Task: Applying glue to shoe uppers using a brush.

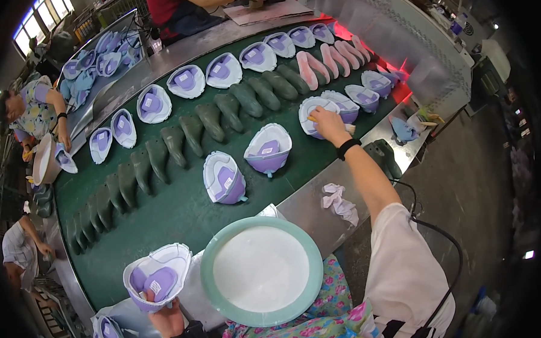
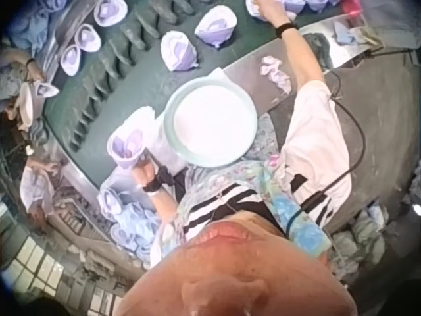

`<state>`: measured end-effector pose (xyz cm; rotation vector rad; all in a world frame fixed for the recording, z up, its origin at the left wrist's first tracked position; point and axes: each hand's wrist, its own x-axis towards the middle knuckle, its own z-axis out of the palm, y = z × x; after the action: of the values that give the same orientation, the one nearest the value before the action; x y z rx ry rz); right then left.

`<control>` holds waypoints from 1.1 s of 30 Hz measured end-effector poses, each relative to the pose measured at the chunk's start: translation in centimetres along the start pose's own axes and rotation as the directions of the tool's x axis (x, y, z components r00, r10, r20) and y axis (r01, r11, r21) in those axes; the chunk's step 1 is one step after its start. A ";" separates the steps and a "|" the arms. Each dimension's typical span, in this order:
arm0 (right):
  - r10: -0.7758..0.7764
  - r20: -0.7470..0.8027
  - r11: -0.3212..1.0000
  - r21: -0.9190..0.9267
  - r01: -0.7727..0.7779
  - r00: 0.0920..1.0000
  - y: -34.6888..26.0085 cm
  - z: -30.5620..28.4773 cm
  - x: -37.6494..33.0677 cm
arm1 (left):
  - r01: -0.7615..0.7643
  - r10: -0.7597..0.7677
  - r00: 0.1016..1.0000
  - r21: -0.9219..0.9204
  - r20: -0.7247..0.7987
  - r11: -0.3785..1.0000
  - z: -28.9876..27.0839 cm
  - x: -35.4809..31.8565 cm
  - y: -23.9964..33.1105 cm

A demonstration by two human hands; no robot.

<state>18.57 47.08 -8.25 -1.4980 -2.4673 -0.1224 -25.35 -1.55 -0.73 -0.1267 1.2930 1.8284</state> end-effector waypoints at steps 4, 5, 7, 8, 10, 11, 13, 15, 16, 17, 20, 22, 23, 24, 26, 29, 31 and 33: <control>-0.215 0.016 0.876 0.446 0.185 0.977 -11.5 -2.1 -1.6 | 0.003 -0.003 0.999 -0.011 -0.043 1.000 0.1 0.1 0.3; -0.257 0.178 0.927 0.323 0.190 0.950 -13.3 -2.2 -2.4 | 0.014 -0.015 1.000 -0.017 -0.026 1.000 -0.1 0.3 0.4; -0.289 0.207 0.937 0.260 0.233 0.934 -14.2 -0.1 -3.2 | 0.025 -0.025 1.000 -0.037 -0.007 0.999 -1.0 0.9 0.2; -0.240 0.237 0.965 0.162 0.205 0.941 -14.2 1.1 -3.4 | 0.032 -0.031 0.999 -0.061 0.010 0.998 -1.4 1.2 0.2; -0.162 0.239 0.986 0.088 0.145 0.957 -14.4 1.7 -3.3 | 0.009 -0.008 1.000 -0.057 0.013 0.998 -1.0 0.9 0.4; -0.169 0.236 0.984 0.089 0.152 0.957 -14.1 1.7 -3.2 | -0.008 0.009 1.000 -0.051 0.018 0.999 -0.9 0.8 0.5; -0.135 0.273 0.990 0.073 0.120 0.953 -13.1 1.5 -3.1 | -0.003 0.004 1.000 -0.050 0.020 0.999 -1.3 0.6 0.9; -0.121 0.291 0.992 0.059 0.108 0.949 -11.8 0.9 -2.8 | 0.006 -0.005 1.000 -0.052 0.026 0.999 -2.0 0.7 1.0; -0.085 0.303 0.996 0.013 0.085 0.949 -11.1 0.6 -2.6 | 0.005 -0.003 0.999 -0.047 0.034 0.999 -2.6 0.9 0.9; -0.048 0.313 0.998 -0.033 0.062 0.949 -10.3 0.3 -2.4 | 0.004 -0.003 0.999 -0.042 0.041 0.999 -3.1 1.2 0.7; 0.036 0.301 0.995 -0.099 -0.007 0.953 -6.9 0.3 -2.2 | 0.033 -0.026 0.992 -0.054 0.122 0.998 -4.0 3.0 -0.1; -0.049 0.217 0.999 0.019 0.046 0.975 -9.9 0.0 -1.6 | 0.015 -0.011 0.987 -0.023 0.162 1.000 -4.0 4.6 0.0; -0.110 0.120 0.987 0.127 0.094 0.987 -11.9 -0.4 -1.4 | 0.003 -0.005 0.977 0.012 0.215 1.000 -3.8 5.7 0.1; -0.160 0.054 0.956 0.256 0.141 0.986 -14.5 -0.7 -1.5 | 0.013 -0.014 0.972 0.007 0.235 1.000 -3.1 7.2 -0.2; -0.284 0.025 0.870 0.427 0.246 0.959 -22.6 -1.6 -1.8 | 0.005 -0.008 0.960 0.012 0.281 1.000 -2.7 10.0 -0.4; -0.458 0.220 0.867 0.324 0.378 0.861 -28.0 0.0 -3.3 | 0.033 -0.089 0.906 0.138 0.414 0.990 -0.2 15.5 -2.8; -0.448 0.277 0.888 0.242 0.390 0.850 -28.4 3.4 -4.0 | -0.020 -0.093 0.866 0.220 0.491 0.975 1.8 18.0 -4.9; -0.435 0.336 0.900 0.157 0.406 0.835 -28.2 4.4 -4.0 | -0.046 -0.097 0.843 0.250 0.528 0.967 4.2 18.8 -6.4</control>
<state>-5.31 31.38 -11.90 -0.9865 -3.0289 0.1938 -30.91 13.40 -13.32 0.4806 1.0908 1.5013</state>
